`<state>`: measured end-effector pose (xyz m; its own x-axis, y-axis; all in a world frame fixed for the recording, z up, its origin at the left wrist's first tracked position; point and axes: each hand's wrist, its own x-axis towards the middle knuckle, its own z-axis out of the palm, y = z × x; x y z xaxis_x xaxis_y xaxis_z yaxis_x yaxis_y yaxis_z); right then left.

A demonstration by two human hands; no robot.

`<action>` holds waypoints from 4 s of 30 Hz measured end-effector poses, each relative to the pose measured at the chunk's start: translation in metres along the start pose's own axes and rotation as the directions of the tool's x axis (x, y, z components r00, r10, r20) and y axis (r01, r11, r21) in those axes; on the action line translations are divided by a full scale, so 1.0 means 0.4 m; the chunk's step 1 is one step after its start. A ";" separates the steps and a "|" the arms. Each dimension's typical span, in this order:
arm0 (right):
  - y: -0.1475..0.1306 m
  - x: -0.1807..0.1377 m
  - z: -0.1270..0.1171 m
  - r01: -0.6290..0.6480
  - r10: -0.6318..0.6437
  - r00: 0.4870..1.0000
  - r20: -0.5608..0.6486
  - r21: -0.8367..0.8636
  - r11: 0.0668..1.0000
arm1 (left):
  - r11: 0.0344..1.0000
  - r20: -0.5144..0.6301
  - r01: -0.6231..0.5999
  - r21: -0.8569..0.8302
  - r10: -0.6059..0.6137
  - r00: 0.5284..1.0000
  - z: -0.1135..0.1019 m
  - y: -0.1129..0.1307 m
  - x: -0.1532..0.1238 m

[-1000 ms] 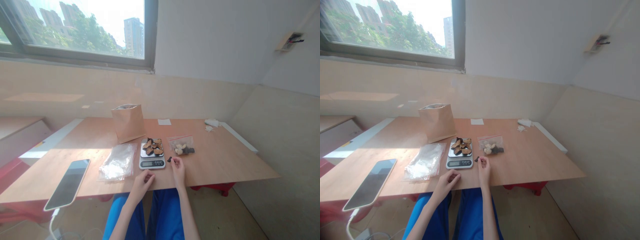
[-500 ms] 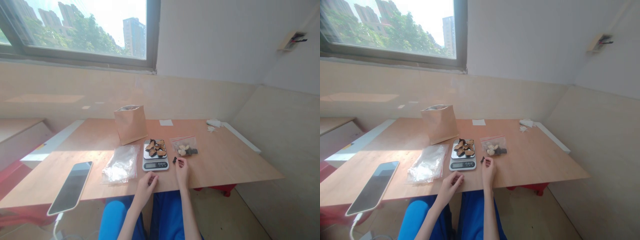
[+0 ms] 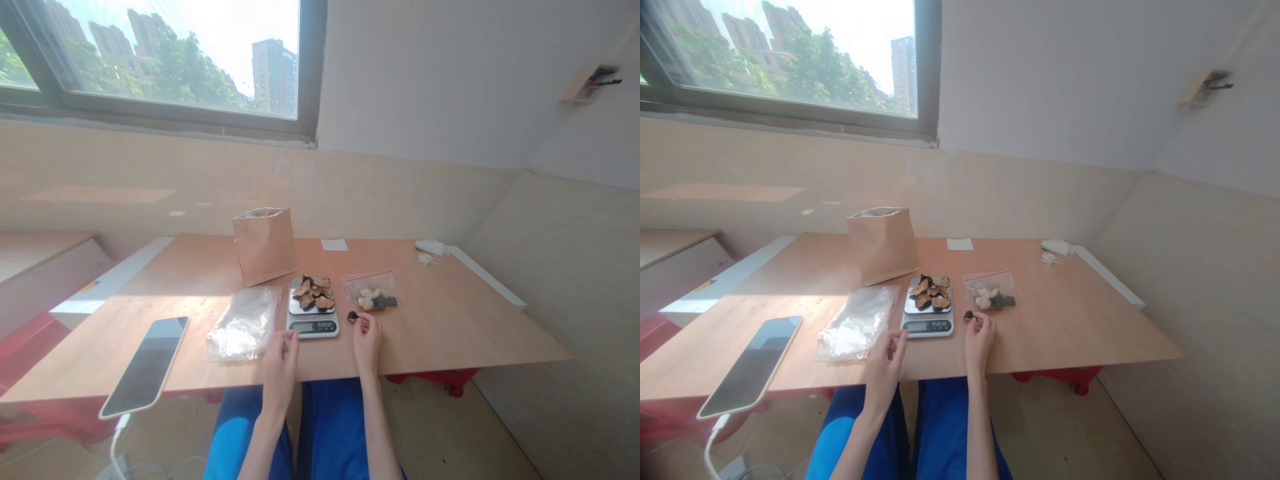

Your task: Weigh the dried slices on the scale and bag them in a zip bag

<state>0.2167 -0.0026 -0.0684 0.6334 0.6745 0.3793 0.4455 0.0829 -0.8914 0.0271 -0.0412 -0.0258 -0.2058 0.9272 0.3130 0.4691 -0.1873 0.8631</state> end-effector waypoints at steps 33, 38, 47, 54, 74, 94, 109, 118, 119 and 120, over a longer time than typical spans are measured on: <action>-0.179 -0.062 -0.001 0.074 -0.135 0.933 0.334 0.190 0.979 | 1.000 -0.112 0.026 0.009 -0.025 0.993 -0.075 0.086 0.092; -0.280 -0.112 0.027 -0.105 -0.083 0.839 0.538 0.309 0.945 | 0.987 0.164 -0.153 -0.058 0.160 0.973 -0.042 0.095 0.069; -0.227 -0.079 0.016 -0.267 0.091 0.831 0.549 0.248 0.931 | 0.966 -0.249 0.118 -0.230 -0.176 0.952 -0.104 0.130 0.070; -0.211 -0.077 -0.007 0.043 -0.162 0.760 0.629 0.200 0.979 | 0.912 -0.039 0.369 -0.177 -0.381 0.924 -0.154 0.141 0.102; -0.135 -0.017 0.087 0.396 -0.325 0.864 0.385 -0.120 0.910 | 0.960 -0.040 0.263 0.098 -0.260 0.965 -0.127 0.109 0.145; -0.350 -0.047 0.112 0.021 -0.078 0.976 0.202 0.268 0.963 | 0.953 0.021 0.256 -0.165 -0.256 0.966 -0.086 0.091 0.128; -0.224 -0.073 0.137 0.456 -0.300 0.780 0.550 -0.171 0.873 | 0.878 0.018 0.297 -0.375 -0.313 0.950 -0.081 0.079 0.125; -0.287 -0.044 0.105 0.099 -0.157 0.908 0.389 0.166 0.981 | 0.909 -0.003 0.263 -0.323 -0.279 0.960 -0.079 0.072 0.125; -0.306 -0.039 0.099 0.035 -0.120 0.926 0.357 0.234 0.972 | 0.914 -0.003 0.257 -0.314 -0.272 0.962 -0.078 0.073 0.125; -0.325 -0.034 0.093 -0.021 -0.085 0.937 0.338 0.296 0.955 | 0.917 -0.001 0.254 -0.307 -0.267 0.964 -0.076 0.074 0.124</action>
<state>0.1264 0.0048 0.0331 0.3420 0.8733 0.3470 0.2248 0.2826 -0.9325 0.0046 -0.0104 0.0273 -0.3248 0.9430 0.0718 0.1140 -0.0363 0.9928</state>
